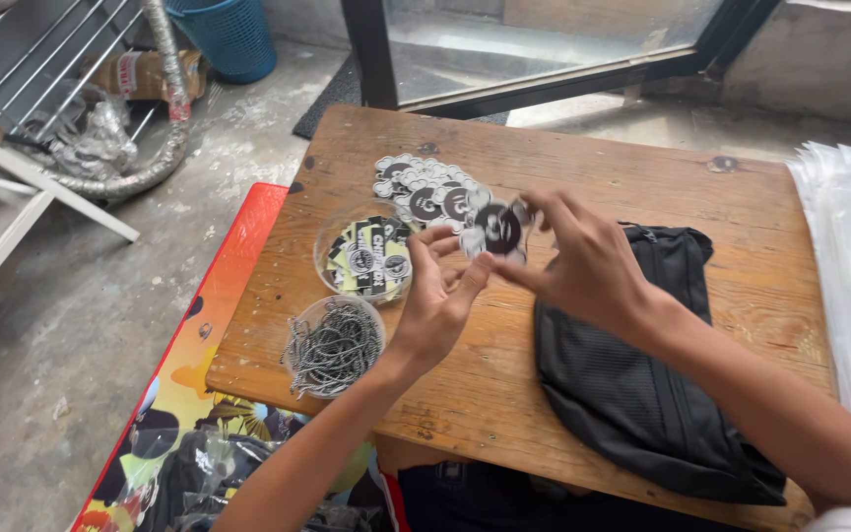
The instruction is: The person removes a black bag from a plastic bag, wipes it with a cloth, and attaches a keychain to it. They then wipe a plastic bag with the cloth and place the bag inside it.
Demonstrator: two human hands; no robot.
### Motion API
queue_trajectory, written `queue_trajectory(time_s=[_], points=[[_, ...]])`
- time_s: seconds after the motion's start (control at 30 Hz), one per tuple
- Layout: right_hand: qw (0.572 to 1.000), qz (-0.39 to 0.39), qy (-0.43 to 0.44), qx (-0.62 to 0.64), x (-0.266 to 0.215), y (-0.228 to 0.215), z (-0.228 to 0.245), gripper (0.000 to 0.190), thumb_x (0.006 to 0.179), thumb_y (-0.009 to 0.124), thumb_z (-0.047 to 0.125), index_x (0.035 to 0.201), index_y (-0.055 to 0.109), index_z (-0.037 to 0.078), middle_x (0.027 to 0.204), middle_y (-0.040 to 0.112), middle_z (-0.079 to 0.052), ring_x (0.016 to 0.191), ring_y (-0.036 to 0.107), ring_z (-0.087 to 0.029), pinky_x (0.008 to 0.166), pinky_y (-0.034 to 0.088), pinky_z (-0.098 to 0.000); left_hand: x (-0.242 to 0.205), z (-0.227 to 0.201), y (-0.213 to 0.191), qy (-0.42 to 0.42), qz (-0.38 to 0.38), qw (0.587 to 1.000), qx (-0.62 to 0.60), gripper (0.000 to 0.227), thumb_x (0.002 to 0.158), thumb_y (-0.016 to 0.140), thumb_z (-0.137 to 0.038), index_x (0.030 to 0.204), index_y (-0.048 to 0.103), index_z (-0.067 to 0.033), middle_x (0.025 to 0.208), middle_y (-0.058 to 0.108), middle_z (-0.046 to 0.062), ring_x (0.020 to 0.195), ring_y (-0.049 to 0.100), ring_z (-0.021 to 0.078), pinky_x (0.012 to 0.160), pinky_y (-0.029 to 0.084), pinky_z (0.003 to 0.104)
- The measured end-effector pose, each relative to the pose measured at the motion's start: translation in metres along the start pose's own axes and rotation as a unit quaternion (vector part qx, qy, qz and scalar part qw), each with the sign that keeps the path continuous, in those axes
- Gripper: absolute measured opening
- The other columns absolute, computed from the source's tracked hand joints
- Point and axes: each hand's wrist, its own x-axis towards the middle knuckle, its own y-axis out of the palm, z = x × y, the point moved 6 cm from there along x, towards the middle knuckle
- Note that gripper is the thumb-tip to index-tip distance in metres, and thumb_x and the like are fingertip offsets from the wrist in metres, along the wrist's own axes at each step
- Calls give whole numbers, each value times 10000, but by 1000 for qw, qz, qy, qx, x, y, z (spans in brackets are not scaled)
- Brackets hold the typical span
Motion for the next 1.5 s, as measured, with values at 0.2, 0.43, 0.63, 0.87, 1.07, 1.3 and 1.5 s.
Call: queue_trajectory(time_s=[0.2, 0.43, 0.63, 0.87, 1.07, 1.3, 1.5], points=[[999, -9, 2, 35, -70, -82, 7, 740, 678, 884, 307, 1316, 621, 39, 1126, 669, -119, 925, 710, -288, 742, 576, -404, -12, -44, 86, 98, -3, 995, 33, 61, 983, 640, -127, 967, 618, -73, 788, 633, 45, 778, 589, 84, 671, 554, 285], [995, -95, -8, -41, -139, -165, -27, 170, 918, 652, -82, 1043, 687, 27, 891, 726, -92, 739, 694, -197, 687, 535, -295, 5, -9, 154, -34, 161, 986, 24, 166, 954, 653, -140, 887, 512, -80, 918, 633, 77, 620, 786, 265, 488, 576, 237], [944, -220, 139, 205, -188, -178, -75, 189, 1015, 554, 135, 972, 646, -25, 904, 661, -154, 834, 652, -220, 722, 566, -278, -1, 16, 196, -65, 256, 964, -1, 200, 922, 705, -148, 908, 521, -71, 855, 702, 113, 582, 749, 229, 454, 533, 210], [778, -264, 206, 532, -206, -151, -117, 175, 1029, 467, 67, 1094, 595, -33, 863, 595, -156, 767, 606, -258, 707, 561, -376, -8, 51, 188, -18, 254, 967, 27, 229, 904, 729, -112, 1060, 572, -56, 742, 642, 82, 669, 622, 90, 518, 599, 259], [778, -127, 323, 524, -221, -97, -133, 205, 1029, 422, 108, 1086, 569, -23, 635, 359, -34, 481, 263, -70, 367, 254, -216, -12, 72, 177, -9, 291, 956, -21, 446, 971, 635, -104, 1406, 535, -87, 876, 711, 166, 784, 632, 135, 677, 613, 310], [892, 24, 298, 340, -201, -89, -99, 307, 1050, 430, 179, 884, 651, 46, 564, 394, -4, 532, 341, -96, 444, 336, -241, -20, 70, 184, -29, 315, 948, -20, 364, 956, 665, -111, 1287, 523, -53, 815, 691, 141, 715, 587, 126, 588, 577, 276], [892, 14, 266, 365, -197, -86, -86, 201, 973, 547, 59, 1034, 739, 46, 511, 527, 3, 503, 424, -75, 492, 416, -196, -24, 73, 188, -4, 334, 942, -35, 344, 972, 647, -119, 1294, 536, -78, 787, 692, 138, 703, 607, 121, 573, 581, 279]])
